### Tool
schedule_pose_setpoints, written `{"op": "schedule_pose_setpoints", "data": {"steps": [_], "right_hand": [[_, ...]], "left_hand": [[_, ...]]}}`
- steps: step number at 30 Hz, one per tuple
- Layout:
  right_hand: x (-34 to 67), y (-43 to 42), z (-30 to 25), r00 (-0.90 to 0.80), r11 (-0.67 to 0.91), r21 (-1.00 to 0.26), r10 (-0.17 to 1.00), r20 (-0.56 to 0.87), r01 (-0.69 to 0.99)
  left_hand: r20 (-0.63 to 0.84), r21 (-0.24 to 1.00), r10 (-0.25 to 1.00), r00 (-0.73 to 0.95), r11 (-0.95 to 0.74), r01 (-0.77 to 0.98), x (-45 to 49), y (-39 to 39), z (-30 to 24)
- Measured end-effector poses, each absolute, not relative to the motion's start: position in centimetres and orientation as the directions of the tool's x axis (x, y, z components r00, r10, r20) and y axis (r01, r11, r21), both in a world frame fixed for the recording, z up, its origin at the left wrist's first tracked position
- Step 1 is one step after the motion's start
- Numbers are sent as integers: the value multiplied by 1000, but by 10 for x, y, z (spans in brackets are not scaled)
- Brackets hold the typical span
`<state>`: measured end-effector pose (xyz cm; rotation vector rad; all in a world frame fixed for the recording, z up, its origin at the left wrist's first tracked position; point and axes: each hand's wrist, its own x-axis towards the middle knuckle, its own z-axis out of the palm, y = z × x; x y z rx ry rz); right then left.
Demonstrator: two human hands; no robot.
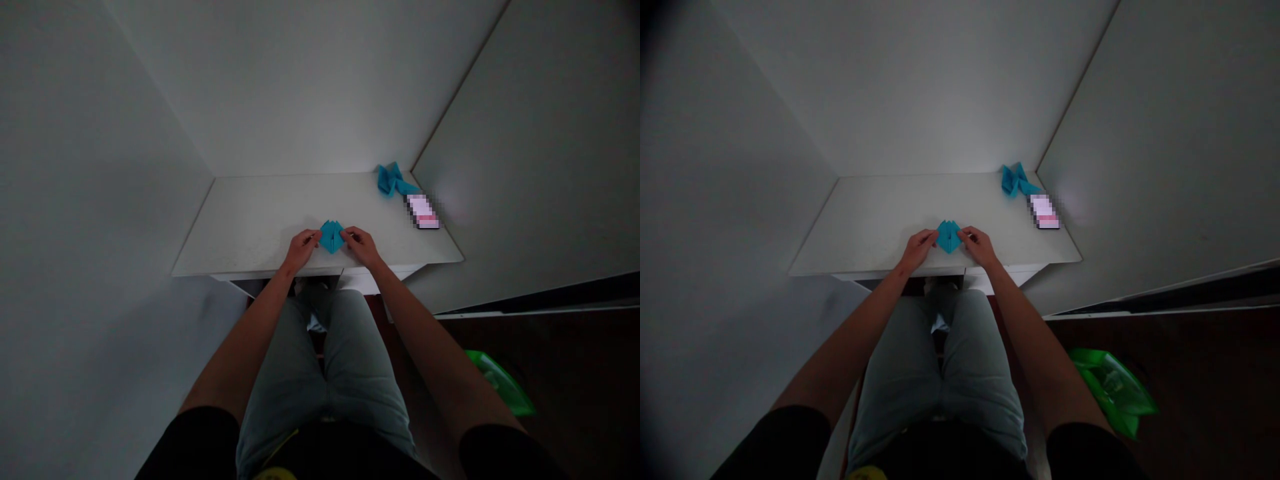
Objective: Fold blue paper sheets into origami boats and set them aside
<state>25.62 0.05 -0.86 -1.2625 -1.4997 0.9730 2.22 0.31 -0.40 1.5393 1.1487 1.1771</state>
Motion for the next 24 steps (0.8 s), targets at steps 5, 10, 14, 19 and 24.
{"op": "schedule_pose_setpoints", "data": {"steps": [5, 10, 14, 19, 24], "right_hand": [[258, 1, -10, 0, 157, -970, 987, 160, 183], [259, 4, -13, 79, 150, -978, 984, 163, 142], [261, 6, -17, 78, 157, -978, 982, 169, 137], [262, 7, -18, 66, 151, -976, 985, 162, 154], [259, 3, -13, -5, 165, -980, 986, 166, 112]], "left_hand": [[172, 973, 982, 71, -181, 146, 22, 6, -4], [124, 988, 992, -15, -122, 91, 23, 9, -6], [79, 996, 996, -30, -78, 40, 26, 11, -9], [71, 997, 997, -7, -71, -13, 27, 9, -9], [105, 989, 994, 40, -108, 96, 21, 4, -5]]}}
